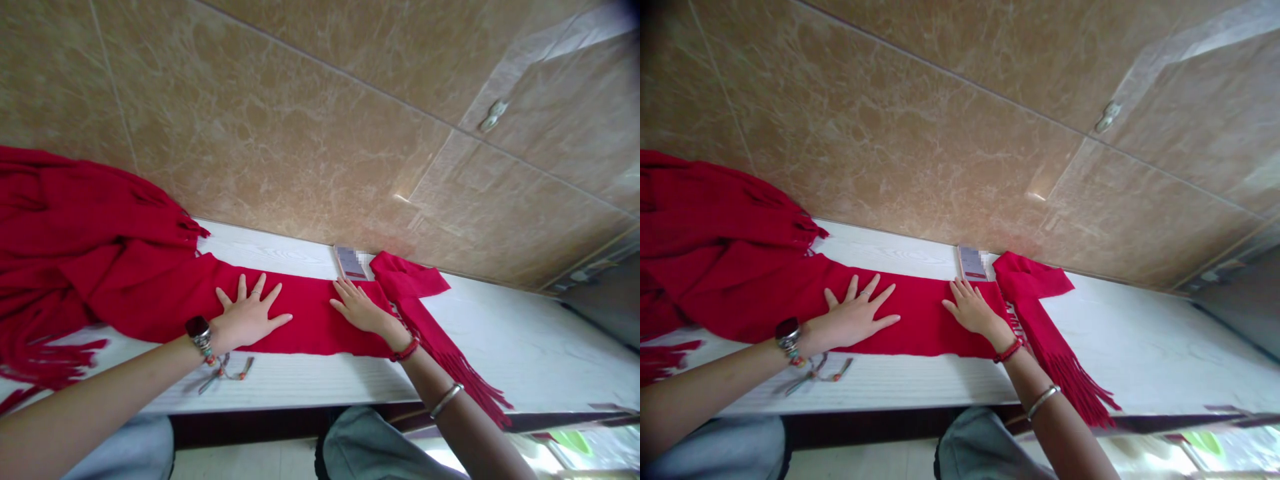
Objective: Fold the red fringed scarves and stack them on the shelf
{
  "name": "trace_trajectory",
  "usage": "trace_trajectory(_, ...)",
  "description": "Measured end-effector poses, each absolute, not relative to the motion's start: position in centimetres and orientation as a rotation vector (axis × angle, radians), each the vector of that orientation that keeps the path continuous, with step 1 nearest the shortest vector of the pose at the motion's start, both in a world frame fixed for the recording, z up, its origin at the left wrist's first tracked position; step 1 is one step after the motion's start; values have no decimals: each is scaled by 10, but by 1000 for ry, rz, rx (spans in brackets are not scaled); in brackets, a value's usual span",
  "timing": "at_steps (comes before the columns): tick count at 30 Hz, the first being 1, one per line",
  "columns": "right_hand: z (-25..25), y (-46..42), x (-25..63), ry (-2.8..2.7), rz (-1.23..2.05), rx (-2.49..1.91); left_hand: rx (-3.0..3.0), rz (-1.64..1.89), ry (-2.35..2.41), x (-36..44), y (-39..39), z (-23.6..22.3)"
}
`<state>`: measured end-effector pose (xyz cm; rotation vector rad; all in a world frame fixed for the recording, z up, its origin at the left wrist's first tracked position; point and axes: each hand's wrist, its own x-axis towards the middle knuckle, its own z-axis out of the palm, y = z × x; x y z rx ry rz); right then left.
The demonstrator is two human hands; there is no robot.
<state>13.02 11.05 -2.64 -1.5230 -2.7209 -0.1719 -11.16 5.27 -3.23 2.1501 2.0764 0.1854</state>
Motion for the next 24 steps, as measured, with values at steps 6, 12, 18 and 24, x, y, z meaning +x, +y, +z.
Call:
trace_trajectory(6,-33,115,194,-2823,-422,-1527,2154,187,2076,-112,53,-32)
trace_trajectory(12,-25,109,181,-2543,-345,-1539,2188,160,2114,-114,56,-36)
trace_trajectory(18,-12,61,120,-2735,-98,-1093,2484,128,1919,-120,48,-30)
trace_trajectory(24,-21,43,110,-2884,67,-995,2556,-9,1604,-122,36,-30)
